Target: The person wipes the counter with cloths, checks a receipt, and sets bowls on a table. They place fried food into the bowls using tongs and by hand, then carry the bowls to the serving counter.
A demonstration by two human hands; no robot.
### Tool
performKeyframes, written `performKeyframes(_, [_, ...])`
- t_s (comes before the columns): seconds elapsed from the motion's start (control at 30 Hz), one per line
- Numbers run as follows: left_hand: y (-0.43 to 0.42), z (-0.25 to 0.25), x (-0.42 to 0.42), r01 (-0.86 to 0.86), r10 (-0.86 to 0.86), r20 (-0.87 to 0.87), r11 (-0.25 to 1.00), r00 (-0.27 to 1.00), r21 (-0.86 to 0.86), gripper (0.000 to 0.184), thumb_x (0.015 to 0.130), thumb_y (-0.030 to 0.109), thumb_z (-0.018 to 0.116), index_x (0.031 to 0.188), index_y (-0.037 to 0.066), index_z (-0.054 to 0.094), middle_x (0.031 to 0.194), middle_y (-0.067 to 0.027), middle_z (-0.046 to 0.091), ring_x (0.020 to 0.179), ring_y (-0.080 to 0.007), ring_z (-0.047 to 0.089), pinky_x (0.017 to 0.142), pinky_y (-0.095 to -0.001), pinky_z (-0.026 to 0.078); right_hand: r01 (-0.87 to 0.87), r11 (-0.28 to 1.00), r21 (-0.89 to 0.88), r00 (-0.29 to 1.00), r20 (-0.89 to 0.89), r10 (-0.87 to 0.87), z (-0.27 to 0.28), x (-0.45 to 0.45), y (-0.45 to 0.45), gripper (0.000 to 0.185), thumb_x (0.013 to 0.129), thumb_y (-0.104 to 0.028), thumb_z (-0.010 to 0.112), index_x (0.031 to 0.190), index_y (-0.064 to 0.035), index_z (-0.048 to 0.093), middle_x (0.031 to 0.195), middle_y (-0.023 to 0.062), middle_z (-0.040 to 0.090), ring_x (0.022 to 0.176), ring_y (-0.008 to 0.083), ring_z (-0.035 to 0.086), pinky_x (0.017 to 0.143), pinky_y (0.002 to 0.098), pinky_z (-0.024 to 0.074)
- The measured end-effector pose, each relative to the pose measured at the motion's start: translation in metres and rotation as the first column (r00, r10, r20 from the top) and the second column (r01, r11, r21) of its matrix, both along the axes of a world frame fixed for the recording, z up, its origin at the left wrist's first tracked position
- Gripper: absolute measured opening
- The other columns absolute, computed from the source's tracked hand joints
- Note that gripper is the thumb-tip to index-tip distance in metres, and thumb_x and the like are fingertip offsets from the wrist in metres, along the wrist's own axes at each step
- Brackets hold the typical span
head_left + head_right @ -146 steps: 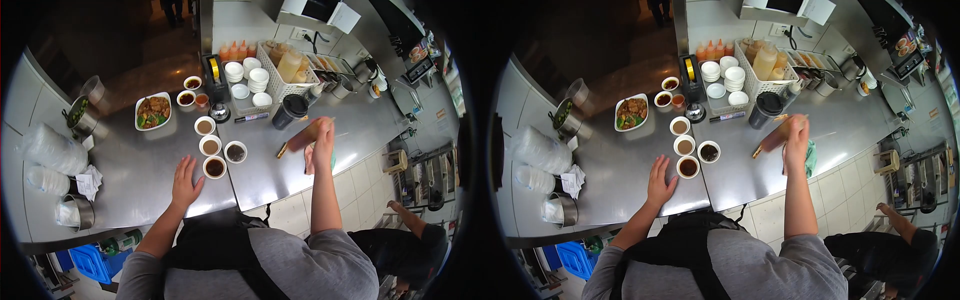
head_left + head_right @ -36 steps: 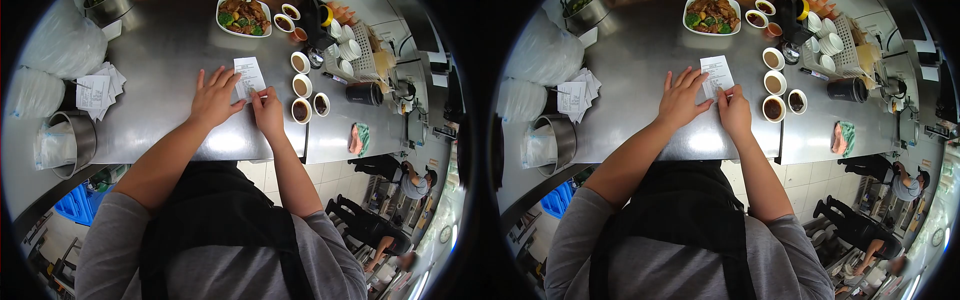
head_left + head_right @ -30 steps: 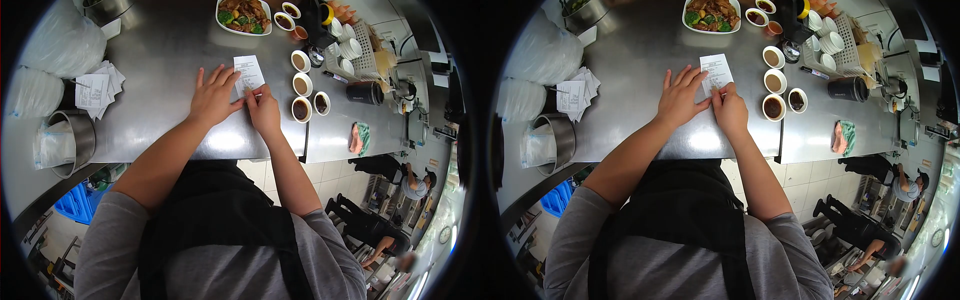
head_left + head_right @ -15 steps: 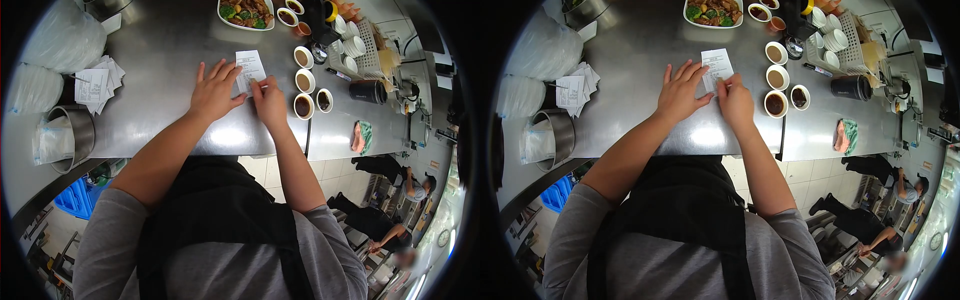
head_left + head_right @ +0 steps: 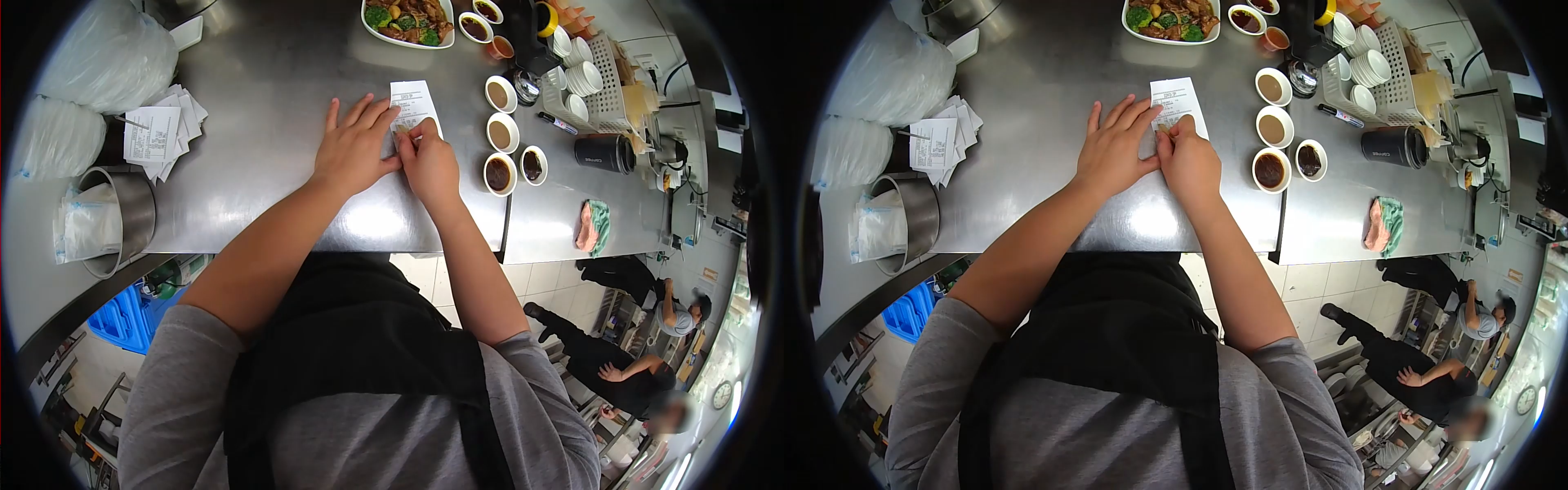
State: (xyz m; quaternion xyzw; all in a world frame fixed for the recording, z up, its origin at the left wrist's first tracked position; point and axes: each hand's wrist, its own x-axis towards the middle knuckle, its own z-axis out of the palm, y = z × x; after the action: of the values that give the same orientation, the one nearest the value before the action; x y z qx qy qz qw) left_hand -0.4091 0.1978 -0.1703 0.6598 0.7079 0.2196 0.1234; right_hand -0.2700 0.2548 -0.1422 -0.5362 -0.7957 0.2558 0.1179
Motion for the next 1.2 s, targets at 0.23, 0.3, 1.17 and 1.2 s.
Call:
performKeyframes(0.23, [0.001, 0.0, 0.001, -0.008, 0.008, 0.006, 1.0, 1.0, 0.006, 0.072, 0.081, 0.045, 0.073, 0.143, 0.018, 0.048, 0.15, -0.0011, 0.044, 0.144, -0.0211, 0.033, 0.119, -0.0578, 0.015, 0.058, 0.996, 0.07, 0.995, 0.082, -0.063, 0.002, 0.014, 0.015, 0.024, 0.091, -0.026, 0.064, 0.095, -0.0057, 0.052, 0.078, 0.0163, 0.071, 0.071, 0.036, 0.07, 0.062, 0.0461, 0.0534])
performKeyframes(0.3, [0.0, 0.001, 0.001, -0.007, 0.007, 0.009, 1.0, 1.0, -0.007, 0.072, 0.081, 0.046, 0.073, 0.143, 0.018, 0.048, 0.15, -0.001, 0.044, 0.144, -0.0209, 0.033, 0.119, -0.0574, 0.015, 0.04, 0.998, 0.057, 0.997, 0.064, -0.043, 0.004, 0.017, 0.02, 0.024, 0.091, -0.026, 0.064, 0.095, -0.0052, 0.052, 0.078, 0.0167, 0.071, 0.071, 0.0363, 0.07, 0.062, 0.0465, 0.0535])
performKeyframes(1.17, [0.001, 0.002, 0.0, -0.001, 0.001, 0.015, 1.0, 1.0, 0.0, 0.073, 0.079, 0.042, 0.075, 0.142, 0.017, 0.048, 0.149, -0.002, 0.045, 0.144, -0.0215, 0.033, 0.119, -0.0576, 0.014, -0.043, 0.999, 0.008, 0.991, 0.127, 0.042, 0.008, -0.009, 0.017, 0.025, 0.092, -0.027, 0.063, 0.098, -0.005, 0.053, 0.082, 0.0153, 0.071, 0.076, 0.0373, 0.07, 0.066, 0.0482, 0.0543])
performKeyframes(1.2, [0.001, 0.002, 0.0, 0.003, -0.003, 0.014, 1.0, 1.0, -0.004, 0.073, 0.079, 0.043, 0.075, 0.142, 0.017, 0.048, 0.149, -0.0021, 0.045, 0.144, -0.0215, 0.033, 0.119, -0.0576, 0.014, -0.041, 0.999, 0.009, 0.991, 0.128, 0.04, 0.008, -0.006, 0.02, 0.025, 0.092, -0.027, 0.063, 0.098, -0.005, 0.053, 0.082, 0.0153, 0.071, 0.076, 0.0373, 0.07, 0.066, 0.0482, 0.0543])
